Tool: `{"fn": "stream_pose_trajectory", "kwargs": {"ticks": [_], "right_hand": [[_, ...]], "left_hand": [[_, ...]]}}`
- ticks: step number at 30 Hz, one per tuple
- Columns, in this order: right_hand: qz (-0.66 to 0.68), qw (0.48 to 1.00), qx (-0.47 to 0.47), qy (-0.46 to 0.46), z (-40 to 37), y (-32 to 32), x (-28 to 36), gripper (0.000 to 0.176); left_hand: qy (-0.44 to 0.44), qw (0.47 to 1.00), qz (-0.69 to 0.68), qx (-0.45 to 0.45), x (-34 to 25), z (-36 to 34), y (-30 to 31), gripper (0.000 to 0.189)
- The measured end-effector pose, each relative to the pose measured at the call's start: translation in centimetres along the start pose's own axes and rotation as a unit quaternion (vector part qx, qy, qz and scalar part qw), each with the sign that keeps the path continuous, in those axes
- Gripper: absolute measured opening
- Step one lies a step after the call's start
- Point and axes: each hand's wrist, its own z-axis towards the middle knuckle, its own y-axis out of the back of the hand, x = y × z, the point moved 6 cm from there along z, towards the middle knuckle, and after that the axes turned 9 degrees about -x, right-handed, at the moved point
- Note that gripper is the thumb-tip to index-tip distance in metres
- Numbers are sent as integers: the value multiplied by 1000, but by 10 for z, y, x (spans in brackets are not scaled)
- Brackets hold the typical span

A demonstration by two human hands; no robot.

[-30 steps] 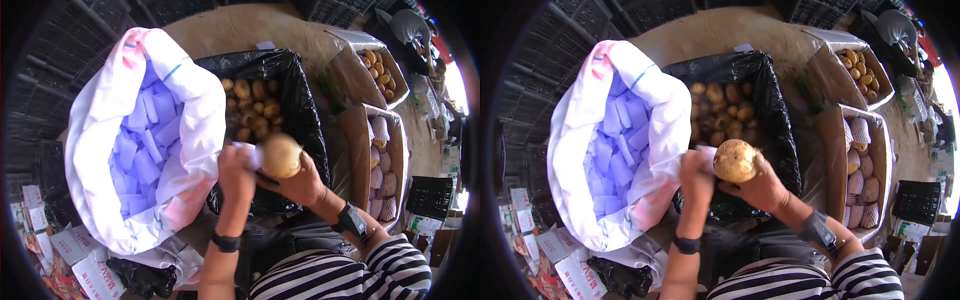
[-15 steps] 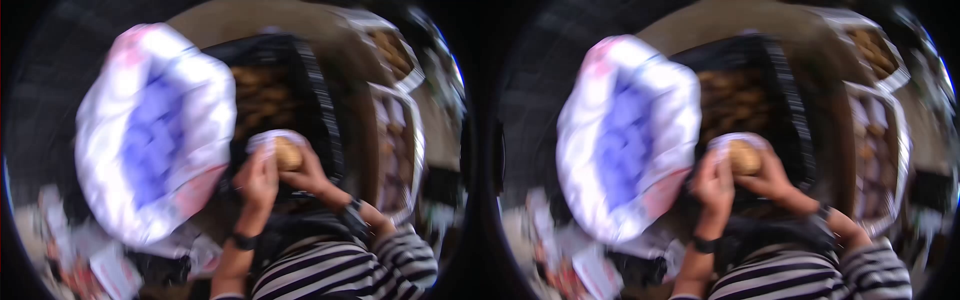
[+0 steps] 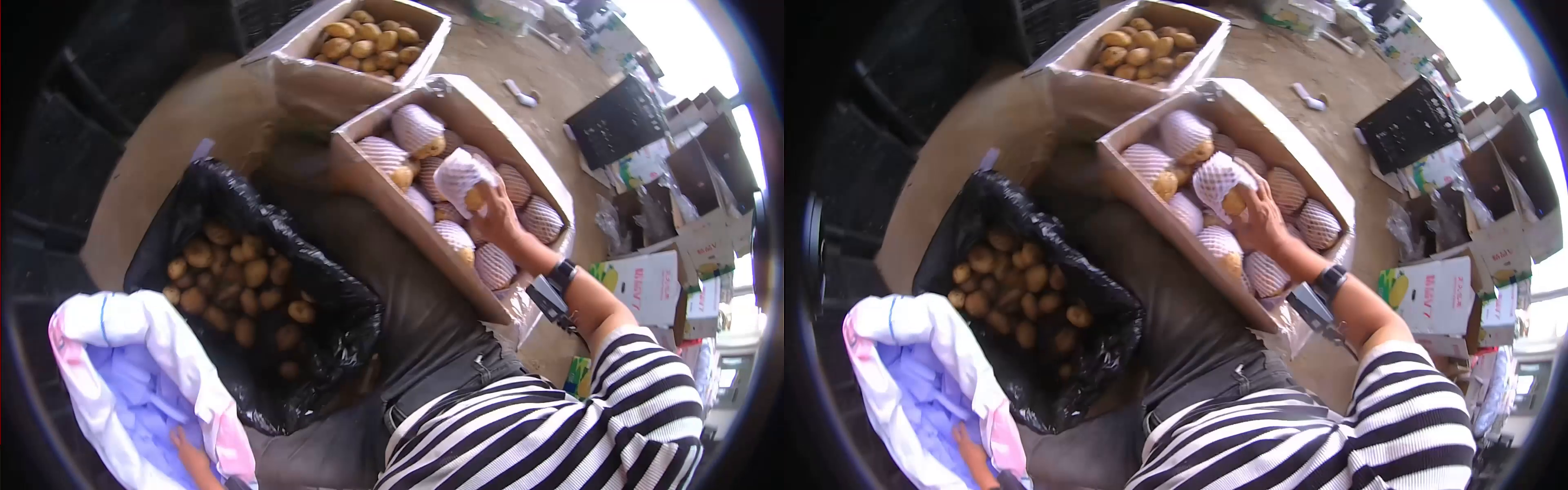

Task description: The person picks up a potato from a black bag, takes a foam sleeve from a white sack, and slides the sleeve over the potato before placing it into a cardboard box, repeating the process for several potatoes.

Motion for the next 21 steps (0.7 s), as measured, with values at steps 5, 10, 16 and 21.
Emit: {"fn": "stream_pose_trajectory", "kwargs": {"ticks": [5, 10, 16, 21], "right_hand": [[-13, 979, 172, 112, 36, -17, 47, 25], [318, 912, 239, 99, 81, -66, 215, 18], [105, 846, 372, 368, 37, -339, 311, 41], [88, 851, 442, 268, 17, -482, 260, 39]], "left_hand": [[-39, 997, -54, -43, -23, -15, 3, 44], [0, 994, -85, -72, -39, -8, 26, 30], [162, 947, -266, -84, -50, -25, 44, 24], [154, 941, -263, -148, -45, -44, 38, 25]]}}
